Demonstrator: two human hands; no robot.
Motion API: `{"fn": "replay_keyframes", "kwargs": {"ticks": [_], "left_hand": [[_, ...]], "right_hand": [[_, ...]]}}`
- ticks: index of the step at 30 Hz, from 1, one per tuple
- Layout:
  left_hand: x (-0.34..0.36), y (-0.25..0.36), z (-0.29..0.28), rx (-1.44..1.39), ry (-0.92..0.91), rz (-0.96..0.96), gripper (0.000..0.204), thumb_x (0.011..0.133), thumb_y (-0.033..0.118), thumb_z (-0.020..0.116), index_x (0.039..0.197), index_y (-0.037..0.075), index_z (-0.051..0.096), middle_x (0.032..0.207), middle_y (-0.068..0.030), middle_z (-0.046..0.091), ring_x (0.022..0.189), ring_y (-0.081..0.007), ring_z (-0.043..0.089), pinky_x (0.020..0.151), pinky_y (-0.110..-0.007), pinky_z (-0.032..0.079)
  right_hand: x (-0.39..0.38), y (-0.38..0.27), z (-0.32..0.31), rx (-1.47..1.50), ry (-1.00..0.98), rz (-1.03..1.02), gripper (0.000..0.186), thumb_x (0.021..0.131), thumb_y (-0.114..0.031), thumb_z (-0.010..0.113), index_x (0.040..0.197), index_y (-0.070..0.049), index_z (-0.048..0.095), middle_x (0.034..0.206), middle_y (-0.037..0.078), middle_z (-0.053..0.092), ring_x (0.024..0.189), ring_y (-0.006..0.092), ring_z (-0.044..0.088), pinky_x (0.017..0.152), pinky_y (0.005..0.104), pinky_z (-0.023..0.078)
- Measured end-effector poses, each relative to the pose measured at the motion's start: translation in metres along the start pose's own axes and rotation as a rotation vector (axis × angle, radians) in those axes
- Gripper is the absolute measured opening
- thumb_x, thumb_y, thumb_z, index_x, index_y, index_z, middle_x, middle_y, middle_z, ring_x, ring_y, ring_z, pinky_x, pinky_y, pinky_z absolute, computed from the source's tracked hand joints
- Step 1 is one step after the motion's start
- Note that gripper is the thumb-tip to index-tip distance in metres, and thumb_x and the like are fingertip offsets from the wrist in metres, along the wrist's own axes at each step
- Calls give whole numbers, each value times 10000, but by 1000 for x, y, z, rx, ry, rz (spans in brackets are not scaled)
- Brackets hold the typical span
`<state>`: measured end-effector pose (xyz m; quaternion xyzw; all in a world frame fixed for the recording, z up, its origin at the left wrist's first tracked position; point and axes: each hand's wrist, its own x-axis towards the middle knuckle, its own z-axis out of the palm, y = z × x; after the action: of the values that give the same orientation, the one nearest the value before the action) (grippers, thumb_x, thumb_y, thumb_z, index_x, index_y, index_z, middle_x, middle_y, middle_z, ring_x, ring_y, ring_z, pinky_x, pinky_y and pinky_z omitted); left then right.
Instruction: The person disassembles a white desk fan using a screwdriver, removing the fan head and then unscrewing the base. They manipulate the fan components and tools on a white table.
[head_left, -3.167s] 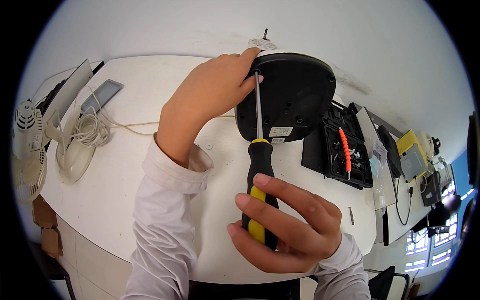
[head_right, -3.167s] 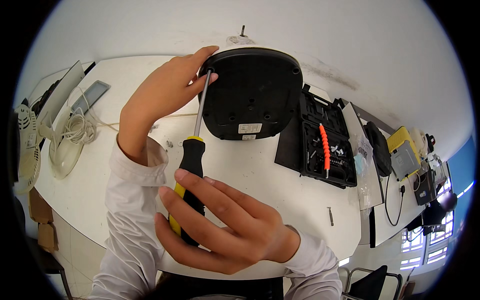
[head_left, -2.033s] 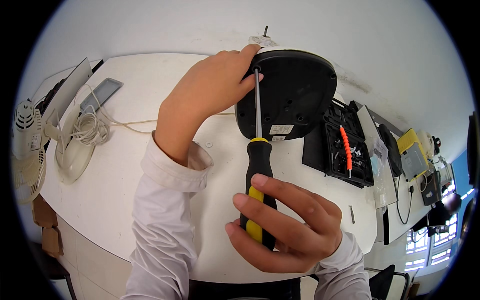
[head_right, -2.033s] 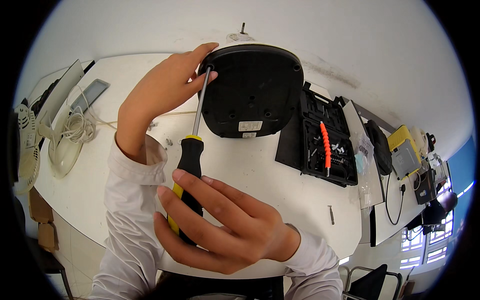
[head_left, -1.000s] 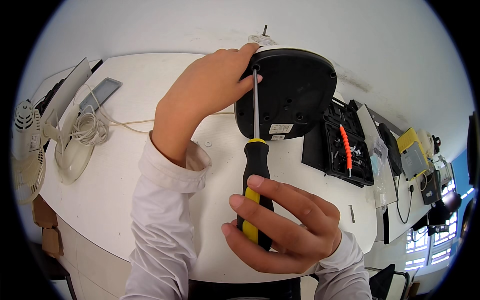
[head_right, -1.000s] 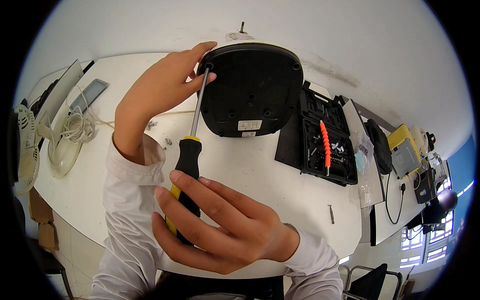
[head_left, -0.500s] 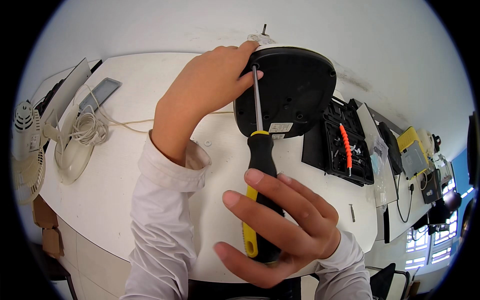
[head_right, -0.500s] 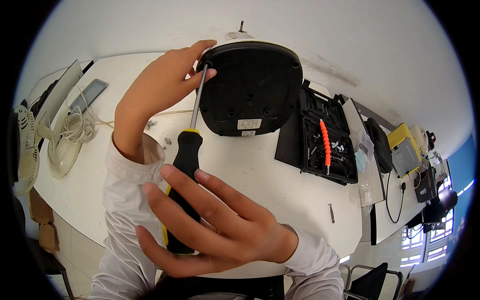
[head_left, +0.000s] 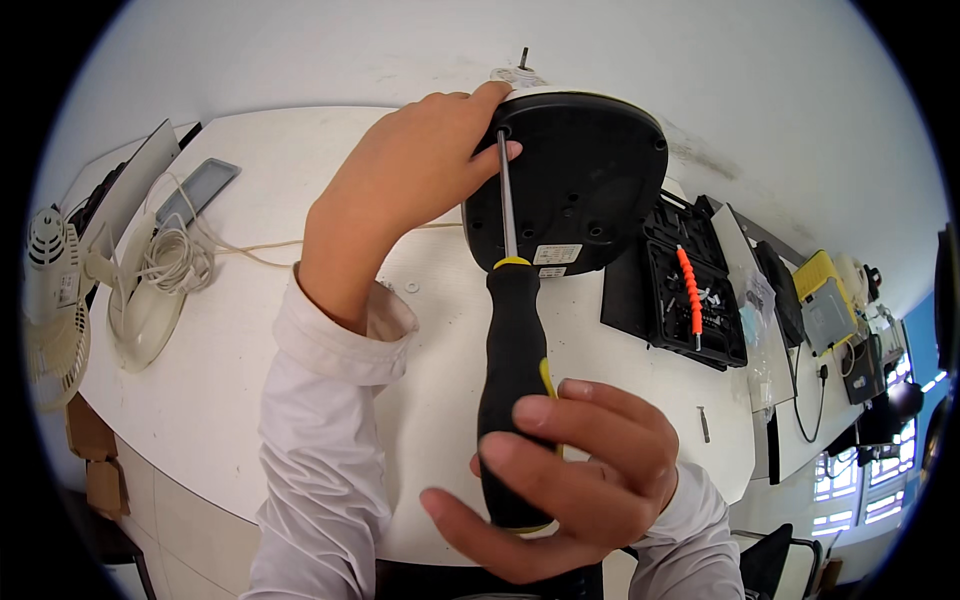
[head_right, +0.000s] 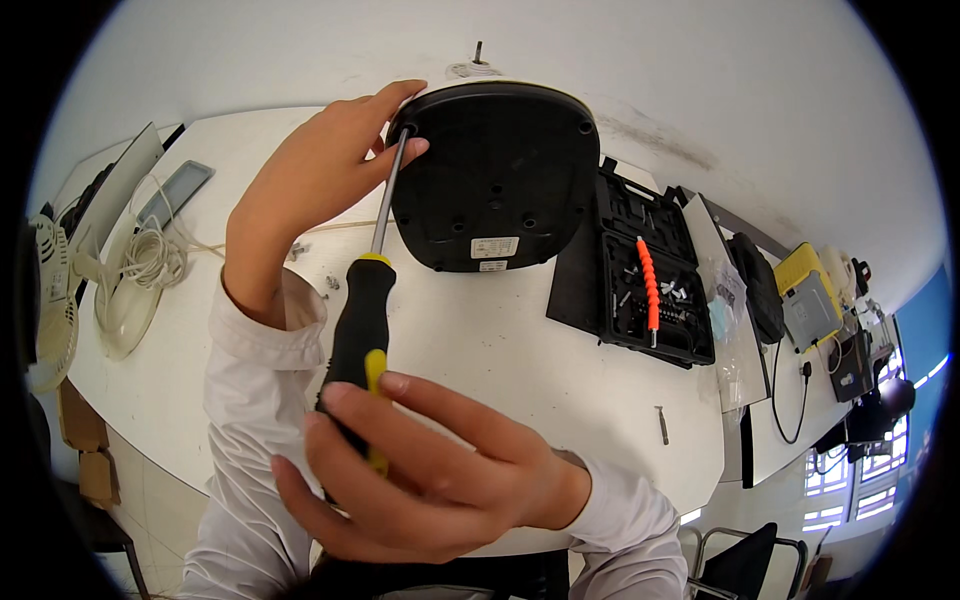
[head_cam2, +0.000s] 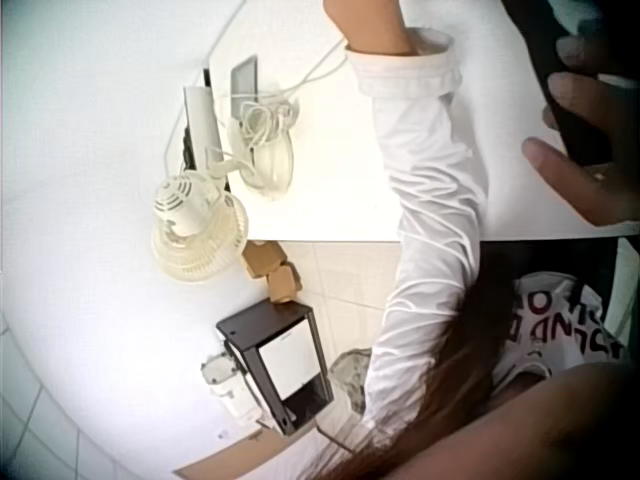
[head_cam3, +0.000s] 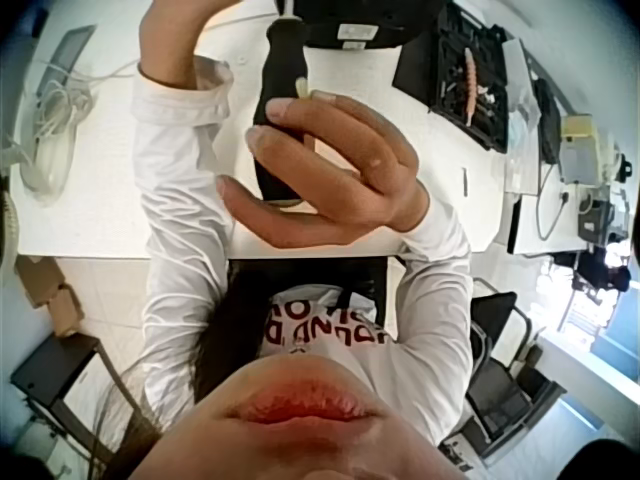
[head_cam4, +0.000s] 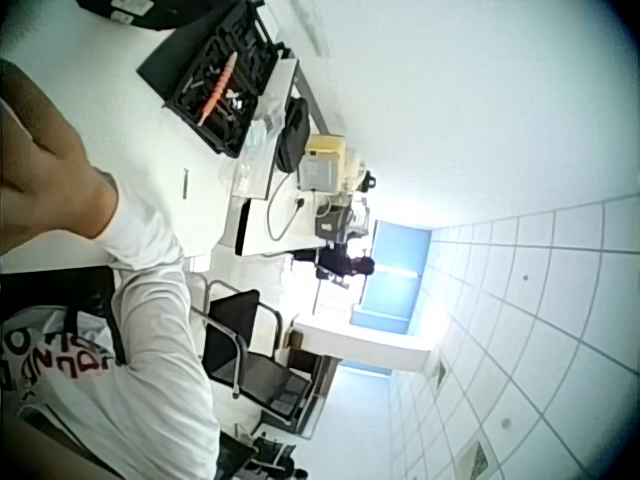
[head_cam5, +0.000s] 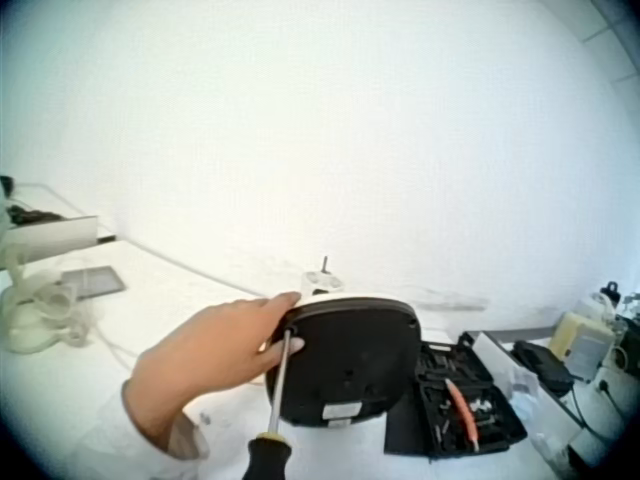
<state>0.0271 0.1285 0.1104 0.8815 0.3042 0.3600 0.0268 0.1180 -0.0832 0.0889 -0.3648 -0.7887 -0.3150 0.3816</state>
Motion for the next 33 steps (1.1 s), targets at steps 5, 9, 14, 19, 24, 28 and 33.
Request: {"fn": "replay_keyframes", "kwargs": {"ticks": [5,9,14,19,24,28,33], "left_hand": [[0,0,1,-1,5,11,456,906,330,589,1287,98,496,878,-161,649,776,-303,626,700,-367,481],[-1,0,1,25,19,17,456,906,330,589,1286,95,496,874,-161,649,777,-298,626,699,-366,481],[0,1,1,7,5,6,455,905,317,592,1289,93,494,875,-162,650,772,-297,630,699,-362,484],[1,-3,2,-30,1,8,439,905,274,588,1293,91,491,855,-163,649,751,-295,630,691,-359,487],[0,-4,2,-3,24,42,419,905,238,580,1284,83,490,851,-163,647,741,-295,629,687,-358,486],[0,-1,3,-17,54,70,338,859,186,597,1143,16,527,844,-187,647,807,-359,623,687,-423,502],[1,-3,1,-21,9,28,404,906,237,583,1271,87,497,859,-164,650,736,-294,636,684,-360,485]], "right_hand": [[1,5,-1,-41,-96,-90,414,723,-124,678,1065,-330,566,1146,-55,570,1048,243,621,876,360,521],[4,12,2,61,-166,-59,580,600,-94,750,1032,-417,537,1152,-3,522,1036,381,602,792,446,564],[1,19,5,134,-87,-49,462,617,-140,717,957,-360,494,1129,24,538,1016,417,614,738,423,585],[3,19,5,50,-21,-67,355,719,-154,659,967,-295,448,1082,13,588,998,395,642,799,397,572],[6,17,1,117,-15,34,372,726,-119,654,977,-273,427,1077,10,571,997,390,643,827,402,567],[3,20,6,70,-24,-63,355,748,-83,636,964,-253,411,1078,-5,554,1008,362,645,863,402,556],[5,16,4,75,-96,-48,352,752,-62,625,956,-249,407,1077,-14,553,1021,339,645,872,400,553]]}}
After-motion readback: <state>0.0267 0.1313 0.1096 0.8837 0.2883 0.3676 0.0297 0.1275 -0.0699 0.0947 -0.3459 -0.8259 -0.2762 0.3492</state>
